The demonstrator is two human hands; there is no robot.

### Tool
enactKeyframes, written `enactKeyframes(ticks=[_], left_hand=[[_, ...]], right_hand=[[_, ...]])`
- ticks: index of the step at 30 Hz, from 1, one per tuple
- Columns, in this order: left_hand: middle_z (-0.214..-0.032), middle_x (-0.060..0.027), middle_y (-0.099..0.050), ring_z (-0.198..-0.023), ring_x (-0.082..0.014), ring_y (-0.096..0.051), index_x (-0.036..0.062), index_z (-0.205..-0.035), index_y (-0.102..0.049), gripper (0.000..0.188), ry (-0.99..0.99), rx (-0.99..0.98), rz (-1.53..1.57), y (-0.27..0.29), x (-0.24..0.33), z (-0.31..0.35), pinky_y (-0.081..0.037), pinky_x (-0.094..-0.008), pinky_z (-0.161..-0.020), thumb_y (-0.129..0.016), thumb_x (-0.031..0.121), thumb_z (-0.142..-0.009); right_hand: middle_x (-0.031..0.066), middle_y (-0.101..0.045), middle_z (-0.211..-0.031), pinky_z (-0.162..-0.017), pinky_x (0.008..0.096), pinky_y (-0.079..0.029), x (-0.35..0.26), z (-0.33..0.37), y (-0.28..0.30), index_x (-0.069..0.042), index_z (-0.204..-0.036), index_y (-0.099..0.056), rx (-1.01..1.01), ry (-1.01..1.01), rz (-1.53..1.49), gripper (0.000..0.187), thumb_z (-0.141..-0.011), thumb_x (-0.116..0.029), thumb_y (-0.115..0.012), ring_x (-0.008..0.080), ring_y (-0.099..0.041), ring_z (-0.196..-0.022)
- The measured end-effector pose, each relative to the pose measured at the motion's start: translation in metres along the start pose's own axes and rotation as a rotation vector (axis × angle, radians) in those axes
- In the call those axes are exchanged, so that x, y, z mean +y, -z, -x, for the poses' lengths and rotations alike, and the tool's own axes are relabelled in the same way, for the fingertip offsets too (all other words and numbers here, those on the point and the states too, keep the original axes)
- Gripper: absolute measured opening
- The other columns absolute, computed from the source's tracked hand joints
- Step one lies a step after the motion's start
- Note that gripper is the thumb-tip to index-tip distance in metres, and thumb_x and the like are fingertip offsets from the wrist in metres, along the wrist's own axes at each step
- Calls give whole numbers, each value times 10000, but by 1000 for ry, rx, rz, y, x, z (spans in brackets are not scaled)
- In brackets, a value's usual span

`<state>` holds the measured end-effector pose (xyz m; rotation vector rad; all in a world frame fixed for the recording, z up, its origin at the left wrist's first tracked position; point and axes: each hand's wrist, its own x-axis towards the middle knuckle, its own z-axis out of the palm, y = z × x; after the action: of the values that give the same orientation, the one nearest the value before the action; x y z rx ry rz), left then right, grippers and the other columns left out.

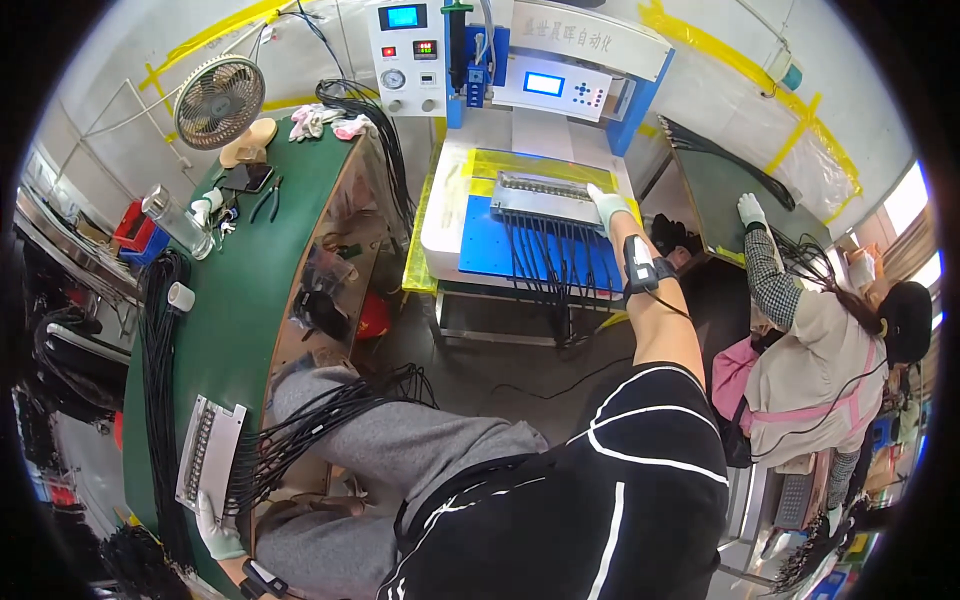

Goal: The person places wires into a metal jig, closes the lid, and moves the jig to a machine. After retrieving the jig, the person removes the wires and wraps the bundle with tape before setting it aside.

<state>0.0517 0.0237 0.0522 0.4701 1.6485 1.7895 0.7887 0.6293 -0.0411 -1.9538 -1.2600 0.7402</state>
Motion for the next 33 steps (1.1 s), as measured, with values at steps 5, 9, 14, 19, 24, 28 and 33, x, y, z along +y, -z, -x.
enactKeyframes(ticks=[5,9,14,19,24,28,33], left_hand=[[-1347,-160,-560,-1160,-266,-621,-19,-1430,-440,534,-14,-7,30,14,-12,-3,-580,-371,-909,-580,275,-1006],[-1332,-155,-567,-1138,-256,-628,-14,-1428,-440,529,-21,57,-39,11,4,10,-585,-369,-888,-576,277,-1007],[-1346,-157,-557,-1172,-258,-609,-18,-1414,-472,513,-52,-18,-74,30,-19,-9,-587,-361,-886,-582,276,-1008],[-1338,-160,-557,-1163,-252,-610,-28,-1394,-493,503,-3,-14,-12,18,-13,-7,-585,-362,-887,-579,286,-1011],[-1289,-169,-583,-1094,-252,-645,-29,-1396,-465,529,-12,71,-56,10,-7,-1,-612,-350,-822,-590,300,-1001],[-1281,-172,-584,-1090,-250,-647,-33,-1383,-477,522,-23,50,-85,11,-8,-1,-612,-347,-816,-594,301,-1000],[-1278,-173,-588,-1081,-249,-650,-38,-1375,-483,512,-62,49,-118,17,-16,-5,-612,-349,-814,-588,299,-1004]], right_hand=[[141,-560,-1422,-1083,351,-399,-14,-11,13,-141,-1467,-490,153,193,230,638,-929,-442,-655,254,-519,-1319],[159,-638,-1298,-1010,413,-459,-77,71,-5,-134,-1282,-643,65,86,653,656,-909,-649,-482,332,-593,-1212],[140,-691,-1204,-945,448,-506,-70,85,29,-161,-1149,-729,132,93,795,692,-903,-722,-407,345,-648,-1135],[132,-698,-1170,-899,470,-516,-59,78,22,-171,-1115,-731,128,167,813,623,-925,-675,-417,353,-662,-1082],[128,-706,-1110,-863,470,-516,-46,74,2,-170,-1008,-724,373,56,619,524,-929,-616,-461,358,-666,-1027],[131,-708,-1077,-867,455,-514,-43,60,6,-167,-974,-717,354,156,642,443,-918,-558,-517,363,-664,-1008],[153,-689,-1121,-951,430,-498,-8,51,71,-175,-1117,-695,60,462,574,308,-885,-364,-625,373,-634,-1066]])
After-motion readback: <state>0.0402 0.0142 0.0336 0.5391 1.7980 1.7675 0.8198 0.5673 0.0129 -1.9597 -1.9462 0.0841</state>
